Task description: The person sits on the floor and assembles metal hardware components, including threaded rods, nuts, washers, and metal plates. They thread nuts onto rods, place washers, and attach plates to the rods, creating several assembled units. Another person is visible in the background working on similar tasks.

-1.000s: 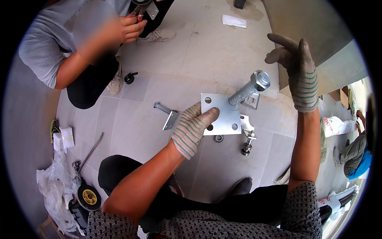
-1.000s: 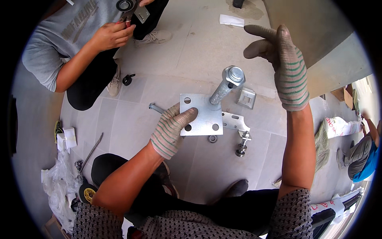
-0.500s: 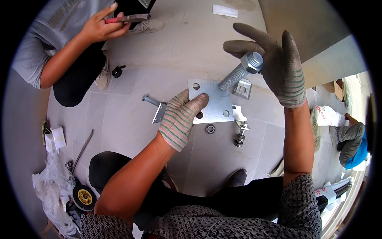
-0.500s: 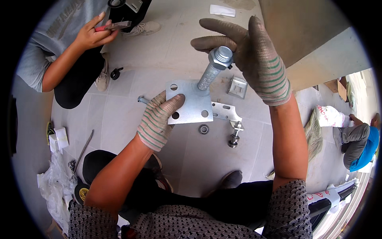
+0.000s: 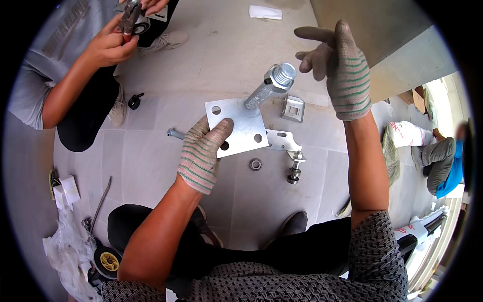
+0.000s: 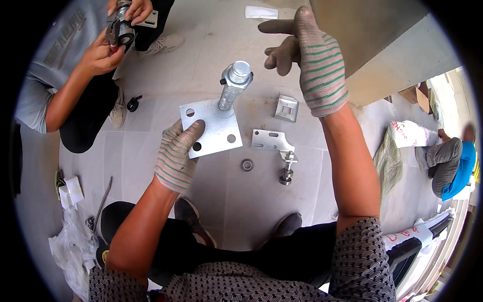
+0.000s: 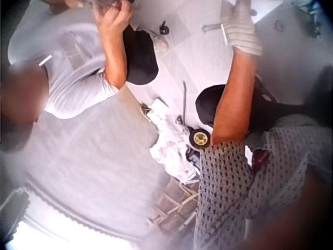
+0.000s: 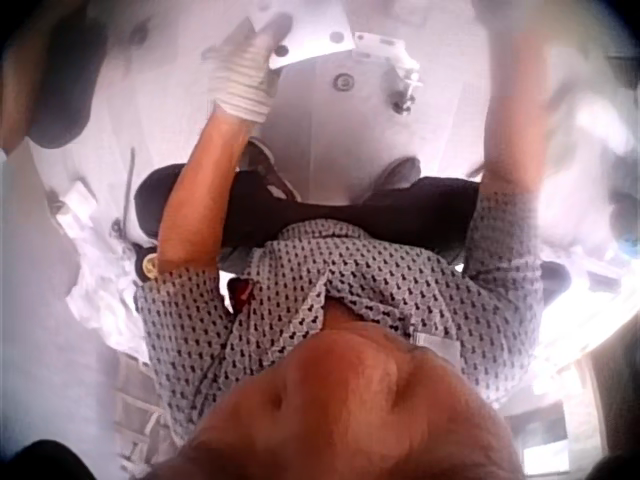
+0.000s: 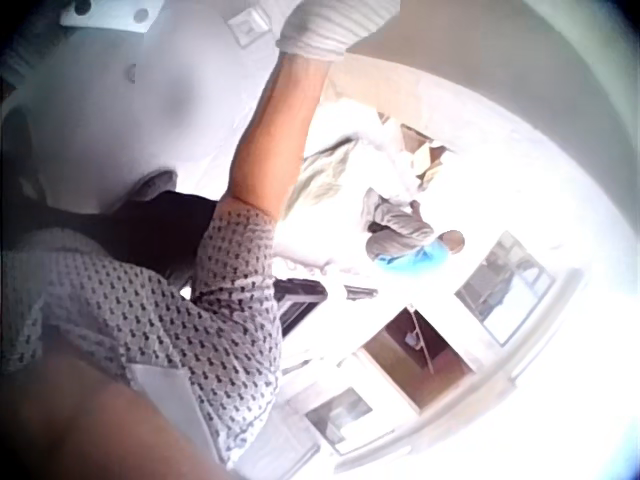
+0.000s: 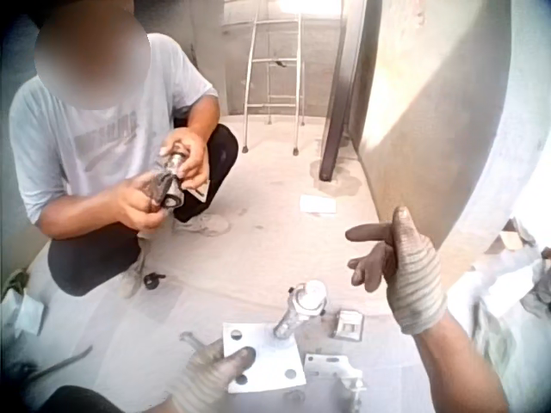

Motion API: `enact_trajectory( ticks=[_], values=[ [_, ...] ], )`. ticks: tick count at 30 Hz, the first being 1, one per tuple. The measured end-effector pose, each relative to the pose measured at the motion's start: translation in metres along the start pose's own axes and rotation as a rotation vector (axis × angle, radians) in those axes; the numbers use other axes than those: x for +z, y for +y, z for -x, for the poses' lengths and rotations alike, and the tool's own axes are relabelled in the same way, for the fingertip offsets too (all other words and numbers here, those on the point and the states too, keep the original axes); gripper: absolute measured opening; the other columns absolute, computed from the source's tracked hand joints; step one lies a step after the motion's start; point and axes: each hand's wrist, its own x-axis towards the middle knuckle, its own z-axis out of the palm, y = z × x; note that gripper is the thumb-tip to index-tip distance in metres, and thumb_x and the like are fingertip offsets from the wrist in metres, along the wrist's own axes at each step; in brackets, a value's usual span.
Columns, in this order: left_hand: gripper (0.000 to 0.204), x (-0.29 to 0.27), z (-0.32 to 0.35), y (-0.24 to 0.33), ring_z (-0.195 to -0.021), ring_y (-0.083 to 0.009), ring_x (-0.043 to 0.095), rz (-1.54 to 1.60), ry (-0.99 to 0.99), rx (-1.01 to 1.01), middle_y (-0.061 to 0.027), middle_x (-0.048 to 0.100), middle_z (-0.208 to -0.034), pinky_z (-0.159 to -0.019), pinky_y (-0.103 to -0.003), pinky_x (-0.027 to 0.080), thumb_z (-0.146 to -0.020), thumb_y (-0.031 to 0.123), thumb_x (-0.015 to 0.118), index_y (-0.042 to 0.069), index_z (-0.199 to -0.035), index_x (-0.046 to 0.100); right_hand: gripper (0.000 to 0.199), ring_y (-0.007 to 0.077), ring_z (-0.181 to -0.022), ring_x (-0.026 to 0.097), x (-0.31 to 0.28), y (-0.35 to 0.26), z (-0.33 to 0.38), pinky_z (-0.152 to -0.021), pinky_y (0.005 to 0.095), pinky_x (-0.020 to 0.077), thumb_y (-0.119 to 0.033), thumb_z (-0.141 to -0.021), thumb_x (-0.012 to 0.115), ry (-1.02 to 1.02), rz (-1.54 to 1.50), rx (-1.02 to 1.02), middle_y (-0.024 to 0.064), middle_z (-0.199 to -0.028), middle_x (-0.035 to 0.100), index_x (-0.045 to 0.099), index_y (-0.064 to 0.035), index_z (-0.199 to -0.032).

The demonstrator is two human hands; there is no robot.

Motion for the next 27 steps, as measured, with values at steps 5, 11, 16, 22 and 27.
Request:
enact_trajectory(
  ticks=[5,11,16,22,27],
  values=[
    [0.030,0.006,-0.001,-0.006,-0.090,-0.0097,0.060,0.061,0.022,0.004,-0.0012,0.069,-0.104,-0.079,-0.028,0.049,-0.099,0.020,0.071,0.003,-0.124,0.069,0.088,0.0295,-0.120,0.066,0.046,-0.002,0.002,-0.116,0.0454,0.0397,-0.068,-0.106,0.030,0.112,-0.193,-0.074,0.0205,-0.113,0.073,0.046,0.0057,-0.150],
    [0.032,0.002,-0.006,-0.005,-0.101,-0.0151,0.066,-0.003,0.040,0.031,-0.0047,0.070,-0.111,-0.089,-0.033,0.054,-0.100,0.019,0.070,0.003,-0.127,0.067,0.089,0.0242,-0.110,0.069,0.040,-0.013,0.008,-0.110,0.0417,0.0444,-0.070,-0.105,0.029,0.028,0.010,0.061,0.0148,-0.095,0.076,0.060,0.0060,-0.138],
    [0.038,0.007,-0.003,0.004,-0.114,-0.0219,0.069,0.083,0.064,0.020,-0.0108,0.070,-0.119,-0.102,-0.040,0.058,-0.101,0.018,0.067,0.001,-0.134,0.059,0.088,0.0283,-0.125,0.063,0.063,-0.005,0.001,-0.114,0.0425,0.0414,-0.068,-0.106,0.031,0.111,-0.202,-0.145,0.0223,-0.131,0.068,0.041,0.0046,-0.154],
    [0.035,-0.004,-0.007,-0.007,-0.110,-0.0233,0.071,0.014,0.086,0.009,-0.0124,0.069,-0.122,-0.099,-0.041,0.061,-0.102,0.015,0.065,0.000,-0.133,0.057,0.089,0.0177,-0.094,0.072,0.049,-0.013,0.010,-0.111,0.0397,0.0456,-0.069,-0.106,0.027,0.117,0.190,-0.011,0.0112,-0.083,0.077,0.065,0.0070,-0.130],
    [0.031,0.009,-0.003,0.002,-0.105,-0.0199,0.070,0.113,0.126,0.007,-0.0096,0.070,-0.116,-0.094,-0.038,0.059,-0.102,0.013,0.066,0.000,-0.129,0.061,0.088,0.0290,-0.123,0.064,0.067,-0.011,0.007,-0.118,0.0439,0.0395,-0.067,-0.107,0.029,0.128,-0.109,-0.171,0.0237,-0.127,0.069,0.041,0.0074,-0.153]
  ],
)
